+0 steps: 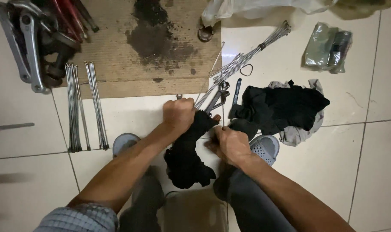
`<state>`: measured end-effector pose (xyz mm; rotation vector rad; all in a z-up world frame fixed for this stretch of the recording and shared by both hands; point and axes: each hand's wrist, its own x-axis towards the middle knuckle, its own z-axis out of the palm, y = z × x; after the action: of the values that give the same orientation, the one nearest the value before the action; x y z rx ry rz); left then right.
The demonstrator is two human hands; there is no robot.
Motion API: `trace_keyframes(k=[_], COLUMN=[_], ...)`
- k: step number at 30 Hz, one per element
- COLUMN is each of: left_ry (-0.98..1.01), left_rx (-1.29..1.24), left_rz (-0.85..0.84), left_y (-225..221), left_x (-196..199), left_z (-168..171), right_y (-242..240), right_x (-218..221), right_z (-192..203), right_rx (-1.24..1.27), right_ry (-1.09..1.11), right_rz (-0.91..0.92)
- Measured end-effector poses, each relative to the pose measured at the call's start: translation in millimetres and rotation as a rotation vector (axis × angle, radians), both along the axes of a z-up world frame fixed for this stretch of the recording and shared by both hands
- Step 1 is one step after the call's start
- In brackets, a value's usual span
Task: Cleaning individual bicycle spokes using a cloth and steel wool to remove dirt and rust.
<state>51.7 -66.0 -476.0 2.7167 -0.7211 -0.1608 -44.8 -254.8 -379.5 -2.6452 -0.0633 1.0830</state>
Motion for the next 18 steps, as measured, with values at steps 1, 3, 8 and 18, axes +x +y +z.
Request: trace_keyframes(k=[1, 3, 8, 18], left_ry=[-0.034, -0.02, 0.075, 1.06], left_rx=[-0.003, -0.036, -0.136, -0.476], left_rz=[-0.022, -0.003, 0.007, 0.469], left_y=[-3.1, -3.7, 1.6, 18.5], left_x=[-3.7, -0.7, 1.4, 17.1], left_z=[-10.9, 1.9, 14.9, 108.1], right_y=[-0.5, -4.7, 5.0, -14.8], right_x=[0.9, 3.0, -2.1, -32.6], right_z=[1.6, 4.7, 17.8, -15.6], right_rx=[-0.004, 0.035, 0.088, 0.057], right_ry=[0.077, 0.093, 0.107, -0.019], right_rz=[0.013, 0.039, 0.021, 0.167])
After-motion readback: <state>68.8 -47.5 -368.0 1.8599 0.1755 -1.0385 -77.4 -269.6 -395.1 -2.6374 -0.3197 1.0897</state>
